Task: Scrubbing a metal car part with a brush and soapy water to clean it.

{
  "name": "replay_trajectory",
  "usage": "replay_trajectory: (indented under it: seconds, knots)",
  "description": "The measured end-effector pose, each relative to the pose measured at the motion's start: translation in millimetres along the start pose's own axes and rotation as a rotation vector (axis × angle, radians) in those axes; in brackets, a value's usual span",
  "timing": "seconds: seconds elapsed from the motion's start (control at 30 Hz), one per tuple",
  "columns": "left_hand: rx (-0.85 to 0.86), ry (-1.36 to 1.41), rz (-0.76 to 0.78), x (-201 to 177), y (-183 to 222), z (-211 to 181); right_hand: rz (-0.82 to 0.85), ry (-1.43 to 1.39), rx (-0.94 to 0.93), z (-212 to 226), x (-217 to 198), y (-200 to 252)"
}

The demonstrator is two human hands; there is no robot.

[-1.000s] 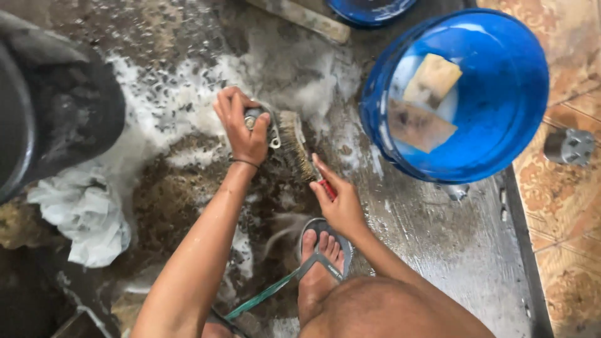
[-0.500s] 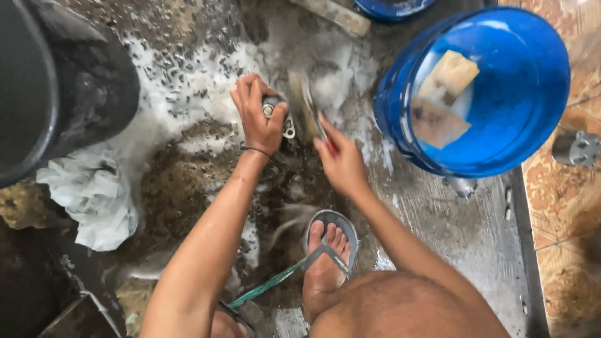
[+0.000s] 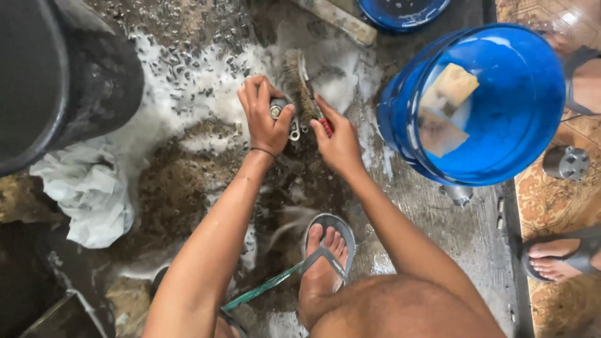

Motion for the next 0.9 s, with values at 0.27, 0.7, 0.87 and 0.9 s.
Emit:
replay_trajectory:
  seconds: [0.27, 0.7, 0.87, 0.9]
  knots:
    - [-0.004, 0.0, -0.014, -6, 4, -1, 0.026, 0.05, 0.164, 19, -11, 71]
    - [0.006, 0.055, -0.025, -4, -3, -3, 0.029, 0.159, 0.039, -6, -12, 39]
    - [0.002, 0.056, 0.019, -7, 3, -6, 0.036, 0.123, 0.078, 25, -17, 52]
    - [-0.015, 0.067, 0.022, -6, -2, -4, 0.053, 0.155, 0.119, 28, -24, 68]
Point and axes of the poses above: each hand's wrist, its own y-axis away from the middle knuckle, its own x-axis out of the palm, z = x × y, the point moved 8 cm from there along -y, towards the middle knuckle, and after that the axes turned 7 degrees about -x, right-handed, at the moved point
